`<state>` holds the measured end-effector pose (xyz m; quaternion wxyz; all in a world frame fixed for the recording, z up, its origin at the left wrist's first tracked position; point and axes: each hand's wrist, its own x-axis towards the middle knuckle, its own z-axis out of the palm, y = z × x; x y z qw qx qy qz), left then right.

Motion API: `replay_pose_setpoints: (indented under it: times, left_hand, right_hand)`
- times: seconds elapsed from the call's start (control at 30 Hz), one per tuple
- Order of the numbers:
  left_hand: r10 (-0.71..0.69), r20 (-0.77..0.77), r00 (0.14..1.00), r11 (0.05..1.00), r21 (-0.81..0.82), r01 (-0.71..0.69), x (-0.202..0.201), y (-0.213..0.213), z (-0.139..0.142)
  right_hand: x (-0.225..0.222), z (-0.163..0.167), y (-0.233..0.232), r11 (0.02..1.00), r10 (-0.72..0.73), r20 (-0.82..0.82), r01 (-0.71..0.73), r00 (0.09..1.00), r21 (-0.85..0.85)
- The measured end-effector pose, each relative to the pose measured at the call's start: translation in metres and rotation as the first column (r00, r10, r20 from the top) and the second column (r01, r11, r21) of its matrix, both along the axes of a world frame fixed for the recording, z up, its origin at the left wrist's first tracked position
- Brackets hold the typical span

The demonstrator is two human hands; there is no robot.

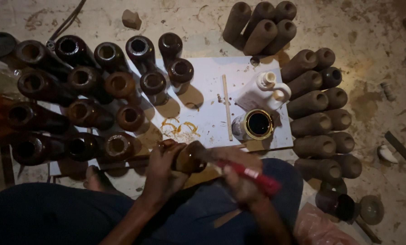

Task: The person paints the exterior of small cylindrical ceramic pieces using a brush and dark liquid from a can. They rotate each piece to apply the coating evenly, then place it among other finished pieces on the floor.

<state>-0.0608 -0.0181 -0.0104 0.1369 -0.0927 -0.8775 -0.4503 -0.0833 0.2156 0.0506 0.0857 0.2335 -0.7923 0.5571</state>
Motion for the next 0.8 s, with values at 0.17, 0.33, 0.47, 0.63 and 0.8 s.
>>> replay_pose_setpoints:
  times: [0.17,0.33,0.47,0.63,0.8]
  left_hand:
    - [-0.003,-0.003,1.0,0.997,0.071,0.003,0.001,0.0,-0.001]
    - [0.004,-0.019,1.0,0.991,0.132,-0.002,-0.001,0.001,-0.005]
    - [-0.009,0.063,0.998,0.972,0.233,-0.006,-0.001,0.0,-0.006]
    - [-0.014,0.128,0.992,0.956,0.292,-0.024,-0.001,0.004,-0.008]
    - [-0.181,0.257,0.949,0.893,0.448,0.049,-0.003,0.002,-0.01]
  right_hand:
    - [0.0,0.001,-0.004,0.989,-0.036,-0.124,0.018,0.992,-0.145]
    - [0.003,-0.004,-0.003,0.999,-0.008,-0.051,0.005,0.999,-0.054]
    - [0.004,-0.008,0.002,0.982,-0.107,0.061,0.115,0.992,-0.147]
    - [0.001,-0.011,0.005,0.996,0.054,0.055,-0.05,0.997,-0.075]
    - [0.006,-0.013,0.003,0.93,0.02,0.191,0.051,0.981,-0.364]
